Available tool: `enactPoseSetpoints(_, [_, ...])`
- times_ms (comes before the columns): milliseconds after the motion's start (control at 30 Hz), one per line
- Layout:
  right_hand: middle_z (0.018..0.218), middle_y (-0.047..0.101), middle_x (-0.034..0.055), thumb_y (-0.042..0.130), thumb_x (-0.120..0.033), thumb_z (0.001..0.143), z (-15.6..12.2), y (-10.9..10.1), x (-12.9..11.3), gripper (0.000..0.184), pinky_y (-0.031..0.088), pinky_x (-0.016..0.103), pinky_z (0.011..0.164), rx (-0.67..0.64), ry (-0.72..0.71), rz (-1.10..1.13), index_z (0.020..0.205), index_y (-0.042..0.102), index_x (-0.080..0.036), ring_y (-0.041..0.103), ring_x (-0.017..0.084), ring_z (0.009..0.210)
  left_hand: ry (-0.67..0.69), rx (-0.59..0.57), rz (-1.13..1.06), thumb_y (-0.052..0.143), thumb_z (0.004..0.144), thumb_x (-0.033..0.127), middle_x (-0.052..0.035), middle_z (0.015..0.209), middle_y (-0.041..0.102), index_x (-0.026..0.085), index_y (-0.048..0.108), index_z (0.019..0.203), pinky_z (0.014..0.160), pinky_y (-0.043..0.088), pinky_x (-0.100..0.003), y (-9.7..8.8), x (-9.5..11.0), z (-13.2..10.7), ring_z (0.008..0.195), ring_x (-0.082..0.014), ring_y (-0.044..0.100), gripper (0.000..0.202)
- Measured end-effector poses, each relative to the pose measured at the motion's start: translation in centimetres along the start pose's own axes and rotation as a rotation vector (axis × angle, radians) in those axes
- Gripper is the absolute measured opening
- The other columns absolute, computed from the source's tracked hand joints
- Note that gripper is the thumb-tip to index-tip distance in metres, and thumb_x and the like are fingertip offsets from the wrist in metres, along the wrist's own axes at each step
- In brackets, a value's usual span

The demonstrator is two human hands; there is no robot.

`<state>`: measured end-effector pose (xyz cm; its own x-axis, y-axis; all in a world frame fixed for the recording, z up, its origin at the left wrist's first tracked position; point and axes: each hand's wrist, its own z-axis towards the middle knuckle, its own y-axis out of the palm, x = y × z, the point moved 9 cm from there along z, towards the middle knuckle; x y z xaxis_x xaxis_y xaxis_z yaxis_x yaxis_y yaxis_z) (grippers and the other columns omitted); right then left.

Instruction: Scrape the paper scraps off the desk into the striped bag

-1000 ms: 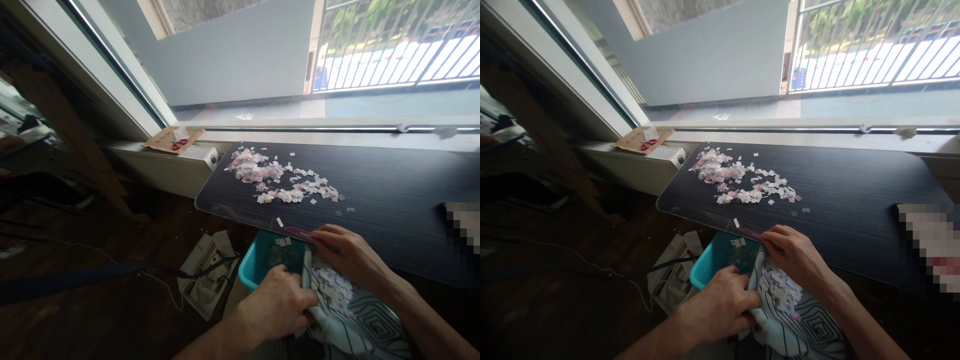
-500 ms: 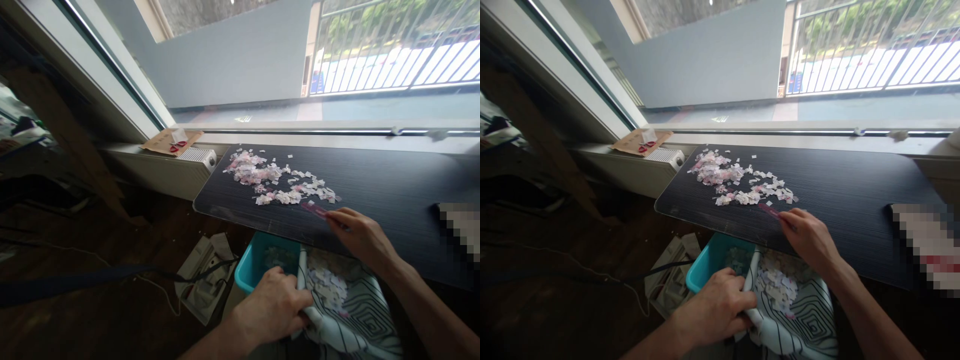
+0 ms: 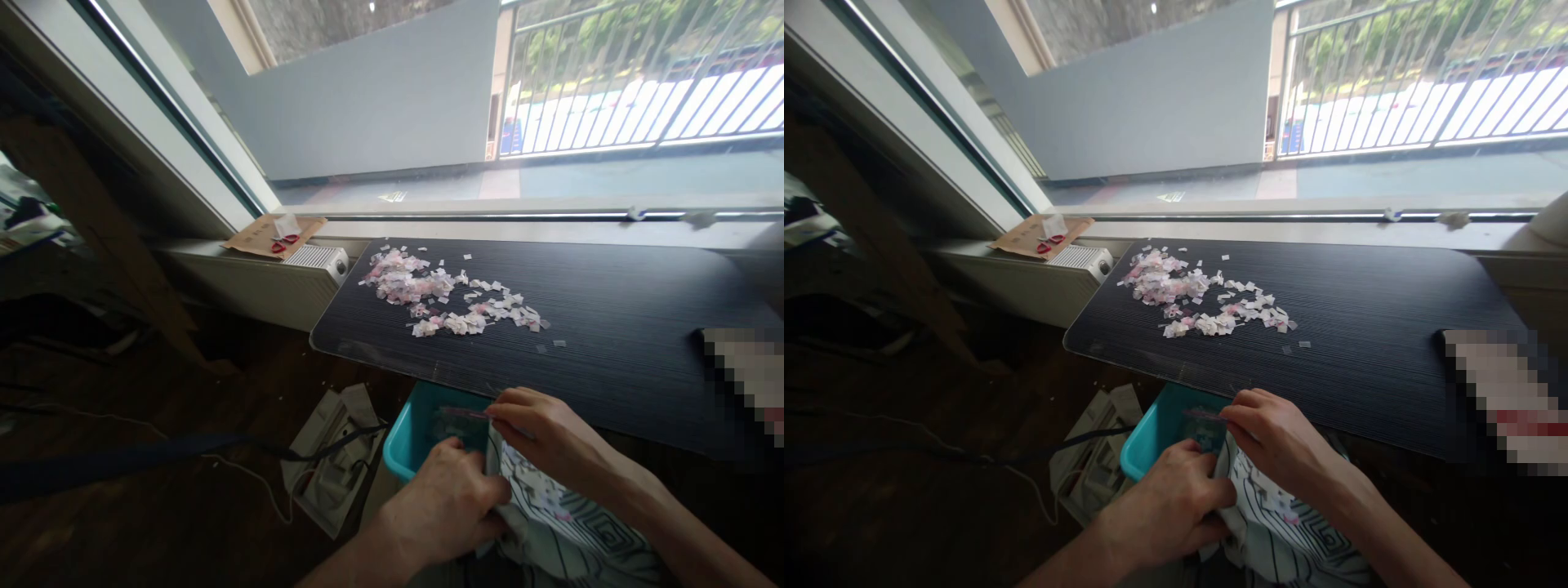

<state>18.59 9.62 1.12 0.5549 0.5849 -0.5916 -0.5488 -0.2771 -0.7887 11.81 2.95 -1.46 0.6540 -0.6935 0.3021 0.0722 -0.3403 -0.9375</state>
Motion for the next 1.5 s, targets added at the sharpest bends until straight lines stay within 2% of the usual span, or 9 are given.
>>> enactPoseSetpoints(233, [0.091, 0.066, 0.0039, 0.049, -0.033, 0.088, -4.7, -7.1, 7.4, 0.023, 0.048, 0.025, 0.066, 0.348, 0.282, -0.171, 0.094, 0.067, -0.021, 0.062, 0.015, 0.074, -0.029, -0.006, -0.039, 0.066, 0.081, 0.036, 0.0024, 0.075, 0.057, 0.023, 0.057, 0.081, 0.07, 0.038, -0.027, -0.4, -0.7, -0.4, 0.071, -0.0163, 0.053, 0.016])
enactPoseSetpoints(500, [0.095, 0.067, 0.0069, 0.052, -0.036, 0.085, -7.8, -10.3, 12.3, 0.023, 0.044, 0.028, 0.064, 0.496, 0.457, -0.327, 0.096, 0.067, -0.023, 0.062, 0.017, 0.07, -0.006, -0.033, 0.012, 0.064, 0.082, 0.037, 0.0023, 0.074, 0.056, 0.023, 0.055, 0.08, 0.07, 0.037, -0.029, 0.0, 0.2, 0.0, 0.07, -0.0162, 0.051, 0.016])
enactPoseSetpoints(600, [0.095, 0.067, 0.0069, 0.052, -0.036, 0.085, -7.7, -10.2, 13.3, 0.023, 0.043, 0.03, 0.065, 0.482, 0.476, -0.376, 0.095, 0.068, -0.023, 0.062, 0.019, 0.073, -0.009, -0.042, 0.023, 0.063, 0.083, 0.037, 0.0021, 0.074, 0.056, 0.023, 0.055, 0.08, 0.071, 0.037, -0.029, 0.2, 0.3, -0.3, 0.07, -0.0161, 0.051, 0.016])
enactPoseSetpoints(700, [0.093, 0.067, 0.0042, 0.052, -0.036, 0.086, -6.8, -8.5, 12.3, 0.023, 0.045, 0.028, 0.066, 0.42, 0.438, -0.332, 0.096, 0.067, -0.022, 0.062, 0.017, 0.073, -0.023, -0.037, 0.018, 0.062, 0.083, 0.036, 0.002, 0.074, 0.056, 0.023, 0.056, 0.08, 0.071, 0.037, -0.028, 0.2, 0.0, -0.4, 0.07, -0.0159, 0.052, 0.015])
enactPoseSetpoints(867, [0.094, 0.066, 0.0041, 0.046, -0.033, 0.09, -4.4, -5.0, 8.2, 0.025, 0.048, 0.027, 0.071, 0.281, 0.297, -0.195, 0.097, 0.067, -0.021, 0.063, 0.016, 0.08, -0.017, -0.041, 0.022, 0.062, 0.083, 0.036, 0.0011, 0.074, 0.057, 0.022, 0.057, 0.082, 0.072, 0.038, -0.029, 0.3, 0.0, 0.2, 0.071, -0.0167, 0.053, 0.014])
enactPoseSetpoints(1067, [0.092, 0.066, 0.0044, 0.047, -0.033, 0.089, -5.0, -5.5, 8.2, 0.024, 0.048, 0.029, 0.069, 0.364, 0.347, -0.23, 0.097, 0.066, -0.021, 0.063, 0.017, 0.077, 0.051, -0.071, 0.04, 0.057, 0.087, 0.04, -0.0014, 0.073, 0.058, 0.022, 0.059, 0.083, 0.071, 0.039, -0.031, 0.3, 1.6, 1.4, 0.068, -0.0175, 0.055, 0.019])
enactPoseSetpoints(1333, [0.09, 0.065, 0.0054, 0.042, -0.024, 0.092, -3.8, -1.9, 2.7, 0.024, 0.049, 0.027, 0.07, 0.166, 0.181, -0.065, 0.094, 0.065, -0.022, 0.061, 0.016, 0.079, 0.097, -0.041, 0.054, 0.062, 0.085, 0.038, -0.0028, 0.073, 0.061, 0.021, 0.06, 0.082, 0.074, 0.042, -0.034, -0.1, 2.5, 1.9, 0.069, -0.0191, 0.057, 0.017])
enactPoseSetpoints(1400, [0.09, 0.065, 0.0055, 0.043, -0.024, 0.091, -3.9, -2.3, 2.6, 0.023, 0.049, 0.027, 0.071, 0.178, 0.179, -0.062, 0.094, 0.065, -0.022, 0.061, 0.016, 0.08, 0.115, -0.052, 0.059, 0.062, 0.085, 0.037, -0.0028, 0.073, 0.061, 0.021, 0.059, 0.082, 0.074, 0.043, -0.034, -0.1, 2.7, 1.6, 0.069, -0.019, 0.057, 0.017])
enactPoseSetpoints(1500, [0.092, 0.065, 0.0058, 0.046, -0.028, 0.09, -4.3, -3.9, 4.0, 0.021, 0.05, 0.027, 0.07, 0.264, 0.214, -0.115, 0.095, 0.065, -0.021, 0.062, 0.017, 0.08, 0.135, -0.07, 0.063, 0.062, 0.086, 0.035, -0.003, 0.073, 0.06, 0.02, 0.059, 0.082, 0.074, 0.042, -0.034, 0.2, 2.9, 1.1, 0.071, -0.019, 0.057, 0.015])
